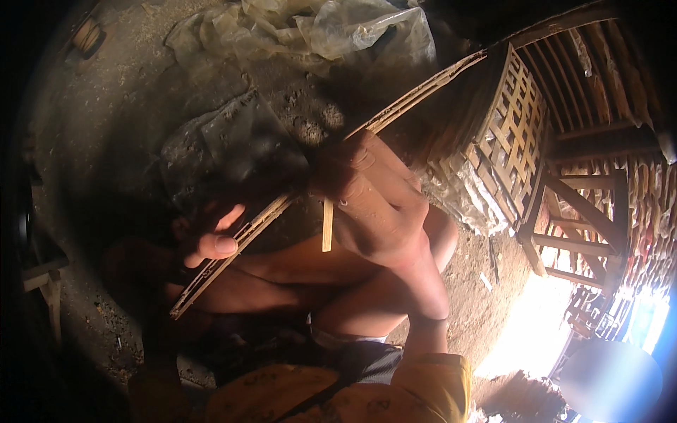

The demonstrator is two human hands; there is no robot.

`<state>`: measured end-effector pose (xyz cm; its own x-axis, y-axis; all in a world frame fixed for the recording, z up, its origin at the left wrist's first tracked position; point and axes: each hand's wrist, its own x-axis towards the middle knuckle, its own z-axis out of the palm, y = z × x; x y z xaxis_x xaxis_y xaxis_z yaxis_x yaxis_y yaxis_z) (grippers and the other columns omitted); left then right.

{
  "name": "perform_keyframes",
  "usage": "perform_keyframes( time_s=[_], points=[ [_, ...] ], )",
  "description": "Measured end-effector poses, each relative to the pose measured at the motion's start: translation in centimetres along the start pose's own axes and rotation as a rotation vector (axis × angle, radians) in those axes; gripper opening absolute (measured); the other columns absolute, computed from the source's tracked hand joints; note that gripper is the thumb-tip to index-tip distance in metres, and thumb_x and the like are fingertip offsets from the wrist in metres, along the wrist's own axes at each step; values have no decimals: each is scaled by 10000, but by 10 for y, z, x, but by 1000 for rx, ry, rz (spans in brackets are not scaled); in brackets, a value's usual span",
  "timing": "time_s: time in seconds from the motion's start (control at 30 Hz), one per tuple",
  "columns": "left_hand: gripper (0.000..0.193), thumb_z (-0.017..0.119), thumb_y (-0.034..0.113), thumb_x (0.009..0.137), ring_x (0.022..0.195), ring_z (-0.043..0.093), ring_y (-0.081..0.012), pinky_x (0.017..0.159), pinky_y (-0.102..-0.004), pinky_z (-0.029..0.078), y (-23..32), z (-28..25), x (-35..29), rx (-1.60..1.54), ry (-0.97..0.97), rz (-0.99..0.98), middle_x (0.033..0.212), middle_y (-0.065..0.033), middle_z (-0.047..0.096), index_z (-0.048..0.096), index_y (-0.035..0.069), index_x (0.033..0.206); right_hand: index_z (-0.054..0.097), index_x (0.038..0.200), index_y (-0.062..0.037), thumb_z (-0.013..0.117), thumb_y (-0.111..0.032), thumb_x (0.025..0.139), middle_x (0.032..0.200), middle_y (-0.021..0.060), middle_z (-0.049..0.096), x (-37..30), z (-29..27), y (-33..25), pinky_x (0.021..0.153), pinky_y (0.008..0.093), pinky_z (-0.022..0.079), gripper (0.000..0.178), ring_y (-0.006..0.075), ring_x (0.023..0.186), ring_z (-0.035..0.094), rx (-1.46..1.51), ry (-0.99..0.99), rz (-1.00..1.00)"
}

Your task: The person sits on the floor and assembles a wooden lattice panel by hand, inserting thin wooden strips into the grid and adjusting them to fit. The person handles the lattice and strips directly without visible tools.

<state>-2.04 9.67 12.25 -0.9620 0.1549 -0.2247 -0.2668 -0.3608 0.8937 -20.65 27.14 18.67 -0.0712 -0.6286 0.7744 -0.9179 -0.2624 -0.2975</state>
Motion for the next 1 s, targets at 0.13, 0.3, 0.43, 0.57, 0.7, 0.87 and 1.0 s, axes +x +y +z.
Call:
perform_keyframes(
  time_s=[0.13,0.3,0.43,0.57,0.7,0.87,1.0],
  points=[
    [695,709,318,799,933,487,-105,794,-303,426,-14,-13,4,60,-14,-97,1022,-21,535,502,35,1399,613,889,52,558,147,779,751,119,610,3,1,2,598,330,478,155,237,668,593,5,-64,17],
    [778,710,325,790,1235,482,-197,1028,-363,392,13,-8,2,41,-46,-246,1324,-123,536,466,31,1468,623,867,49,568,140,770,752,120,614,-1,-3,-2,605,324,475,144,237,667,594,-5,-133,92],
    [739,660,319,798,1290,483,-208,1092,-361,355,13,10,3,-68,110,5,1360,-120,565,499,17,1453,699,961,-25,673,140,683,829,105,650,-7,-6,3,639,364,506,324,290,717,618,14,-88,138],
    [714,636,304,803,1286,492,-212,1106,-355,347,-13,3,3,-201,135,354,1354,-118,579,518,2,1439,665,966,-25,667,134,766,828,115,633,6,1,5,647,385,506,255,315,729,611,-14,-125,122],
    [719,630,298,798,1291,493,-218,1113,-357,347,-18,-2,16,-328,53,382,1362,-129,573,513,-3,1441,656,996,-33,671,116,809,829,122,624,4,-3,10,667,405,510,241,333,765,619,-17,-153,127],
    [726,621,290,792,1297,494,-225,1122,-360,348,-11,-2,1,-394,42,391,1373,-141,565,506,-10,1444,657,948,32,621,122,873,785,133,572,14,8,10,637,321,479,122,292,670,584,71,-116,141],
    [732,614,284,787,1302,495,-230,1130,-362,349,-10,3,9,-418,5,391,1381,-151,559,500,-14,1446,615,966,19,588,-10,993,763,121,517,10,7,24,646,283,445,48,153,657,494,134,-40,295]
  ],
)
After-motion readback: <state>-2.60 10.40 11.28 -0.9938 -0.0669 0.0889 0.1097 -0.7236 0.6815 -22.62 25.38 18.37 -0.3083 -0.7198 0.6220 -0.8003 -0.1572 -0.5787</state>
